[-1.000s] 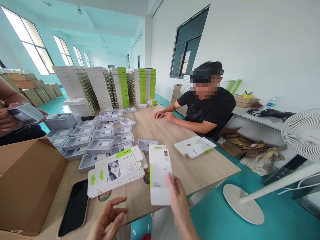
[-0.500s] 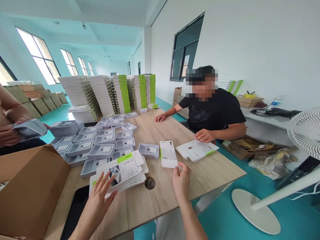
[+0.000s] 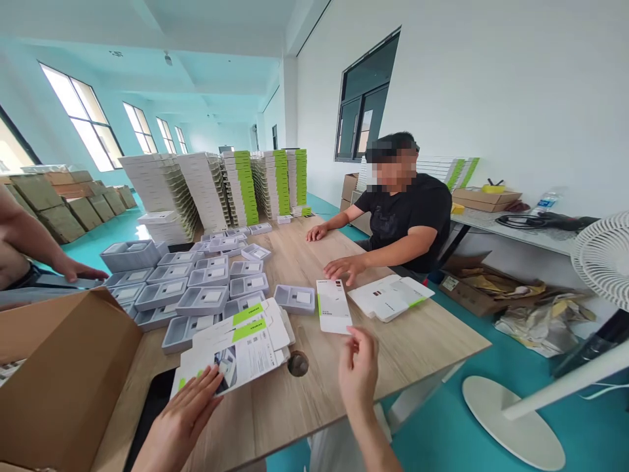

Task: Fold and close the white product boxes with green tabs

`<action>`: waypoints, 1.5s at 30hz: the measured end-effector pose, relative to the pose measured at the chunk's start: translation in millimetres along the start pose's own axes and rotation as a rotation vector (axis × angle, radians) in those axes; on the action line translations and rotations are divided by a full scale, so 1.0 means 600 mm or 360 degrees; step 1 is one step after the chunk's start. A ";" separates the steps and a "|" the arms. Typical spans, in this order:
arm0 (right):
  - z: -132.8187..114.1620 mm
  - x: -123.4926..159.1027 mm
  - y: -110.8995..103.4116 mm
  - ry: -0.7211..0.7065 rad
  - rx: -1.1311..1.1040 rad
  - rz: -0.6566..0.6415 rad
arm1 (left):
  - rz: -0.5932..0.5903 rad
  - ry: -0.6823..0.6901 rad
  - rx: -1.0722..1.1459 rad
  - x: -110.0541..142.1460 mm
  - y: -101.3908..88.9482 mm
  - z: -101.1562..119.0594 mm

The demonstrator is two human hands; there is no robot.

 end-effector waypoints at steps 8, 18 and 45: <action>-0.172 0.192 0.197 -0.0626 0.0373 -0.1250 | 0.0193 0.0176 -0.0158 0.026 -0.034 0.082; -0.011 0.111 0.136 -0.0078 0.0743 -0.0517 | 0.0489 -0.0007 -0.0046 0.042 -0.037 0.074; -0.054 0.116 0.177 -0.0149 0.0615 -0.0502 | 0.0474 -0.0027 0.0053 0.046 -0.020 0.073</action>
Point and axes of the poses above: each hand's wrist, its own x-axis away from the middle knuckle, its own y-axis out of the palm, z = x × y, the point moved 10 cm from there along -x, towards the middle knuckle, and after that the axes turned 14 degrees about -x, right-handed, at the moved point
